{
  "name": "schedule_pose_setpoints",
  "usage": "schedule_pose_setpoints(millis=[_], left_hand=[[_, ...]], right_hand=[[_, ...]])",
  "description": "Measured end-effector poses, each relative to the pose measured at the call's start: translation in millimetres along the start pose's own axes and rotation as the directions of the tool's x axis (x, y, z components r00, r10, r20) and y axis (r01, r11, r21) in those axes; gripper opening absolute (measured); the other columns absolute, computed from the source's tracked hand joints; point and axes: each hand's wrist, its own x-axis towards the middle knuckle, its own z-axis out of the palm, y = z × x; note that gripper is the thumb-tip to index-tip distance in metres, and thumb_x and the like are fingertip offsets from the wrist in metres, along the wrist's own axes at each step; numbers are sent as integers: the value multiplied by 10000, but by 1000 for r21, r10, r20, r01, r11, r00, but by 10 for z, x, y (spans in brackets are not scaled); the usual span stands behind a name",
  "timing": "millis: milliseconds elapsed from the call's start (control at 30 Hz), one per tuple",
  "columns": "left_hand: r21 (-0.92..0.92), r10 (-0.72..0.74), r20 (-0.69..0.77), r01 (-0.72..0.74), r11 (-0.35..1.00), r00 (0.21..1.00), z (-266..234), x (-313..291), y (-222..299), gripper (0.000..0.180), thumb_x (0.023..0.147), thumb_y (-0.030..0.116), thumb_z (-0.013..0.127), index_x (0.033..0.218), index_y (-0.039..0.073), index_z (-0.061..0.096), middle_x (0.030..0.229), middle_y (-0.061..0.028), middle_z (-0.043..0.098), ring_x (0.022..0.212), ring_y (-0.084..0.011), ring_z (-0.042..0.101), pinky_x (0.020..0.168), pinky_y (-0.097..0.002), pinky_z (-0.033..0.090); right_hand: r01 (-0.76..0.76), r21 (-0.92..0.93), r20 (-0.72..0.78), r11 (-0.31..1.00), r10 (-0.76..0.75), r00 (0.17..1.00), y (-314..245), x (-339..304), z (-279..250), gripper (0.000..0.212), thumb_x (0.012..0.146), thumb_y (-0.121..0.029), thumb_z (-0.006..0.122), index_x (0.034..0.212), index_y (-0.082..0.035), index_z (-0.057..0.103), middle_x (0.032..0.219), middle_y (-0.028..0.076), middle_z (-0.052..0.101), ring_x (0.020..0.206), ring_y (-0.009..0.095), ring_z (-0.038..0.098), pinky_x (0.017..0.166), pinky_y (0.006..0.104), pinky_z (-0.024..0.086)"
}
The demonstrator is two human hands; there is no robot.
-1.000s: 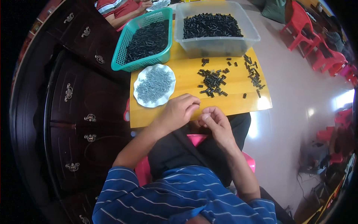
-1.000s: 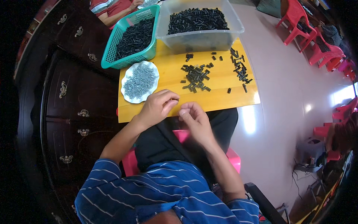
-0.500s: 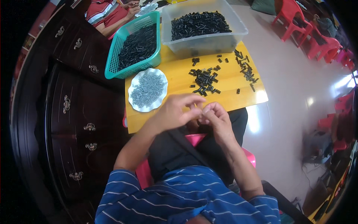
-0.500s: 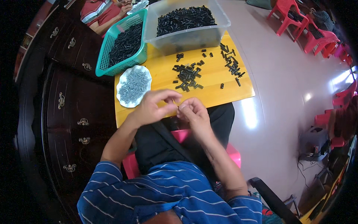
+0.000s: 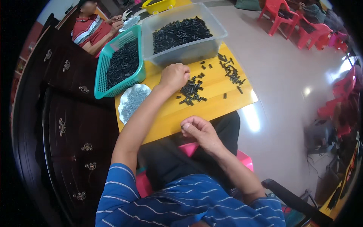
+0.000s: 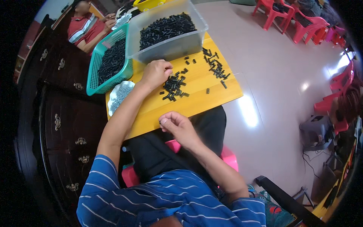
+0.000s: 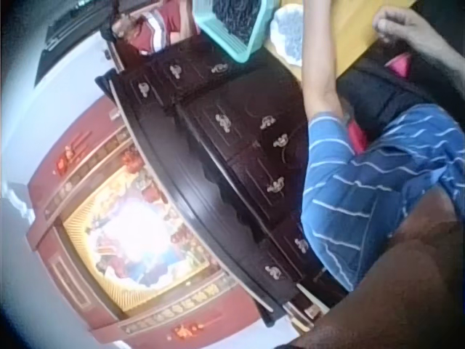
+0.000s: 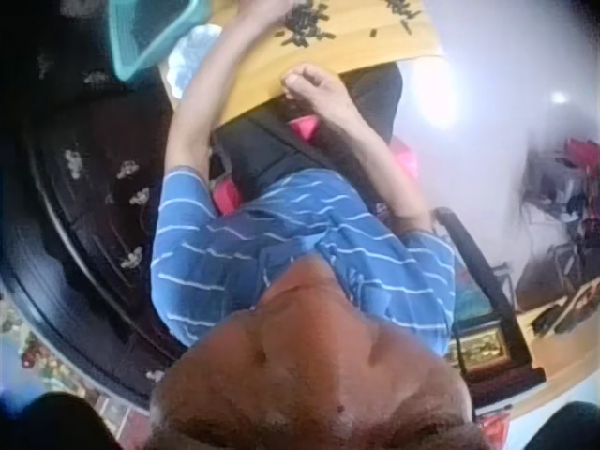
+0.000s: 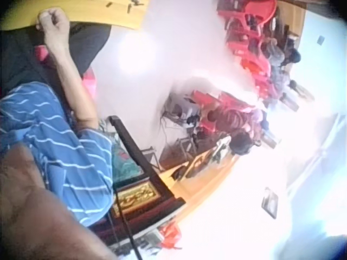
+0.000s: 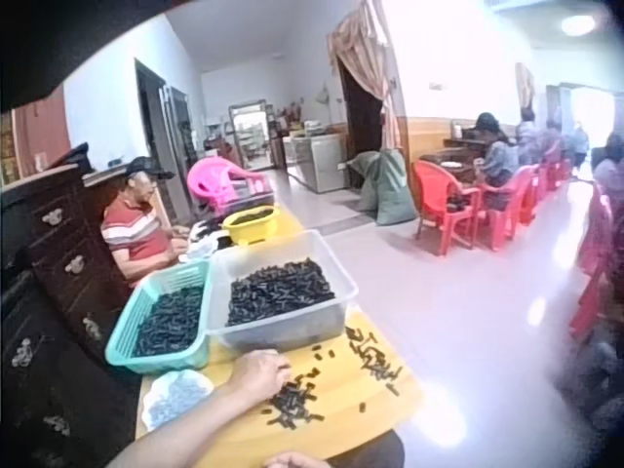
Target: The person assembles small plastic components by inserting metal pins into them by hand, then takes additional components from a container and sorts them on the table.
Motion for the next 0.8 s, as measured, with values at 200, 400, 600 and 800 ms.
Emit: schedule_pose_setpoints(millis=[200, 400, 600, 800], left_hand=[[67, -13, 139, 4, 998, 990, 126, 242, 128, 154, 793, 183, 647, 863, 108, 762, 884, -138, 717, 850, -348, 686, 763, -481, 539], [94, 20, 147, -35, 995, 989, 138, 215, -67, 142, 787, 202, 660, 819, 94, 746, 817, -168, 695, 805, -378, 679, 720, -493, 533], [80, 42, 151, -55, 995, 988, 177, 233, 63, 83, 766, 148, 706, 787, 71, 729, 817, -160, 697, 810, -373, 674, 733, -485, 534], [126, 133, 167, -155, 980, 977, 185, 296, 7, 92, 792, 141, 667, 771, 54, 688, 815, -154, 673, 826, -367, 663, 756, -477, 531]], right_hand=[[29, -23, 6, 999, -29, 1000, -46, -35, -93, 170, 1017, -186, 592, 1058, -28, 639, 935, 15, 637, 861, 92, 603, 814, 251, 510], [147, -84, 38, 986, -145, 989, 84, 83, -28, 167, 1008, -180, 596, 979, -21, 637, 813, 17, 621, 749, 92, 583, 703, 255, 499], [162, 10, 20, 987, -162, 987, 128, 49, -49, 133, 1007, -145, 593, 961, -21, 601, 786, 2, 582, 705, 86, 539, 659, 242, 462], [139, 14, 33, 990, -140, 990, 120, 63, -48, 135, 1012, -147, 585, 962, -23, 598, 798, -4, 574, 720, 81, 528, 668, 237, 458]])
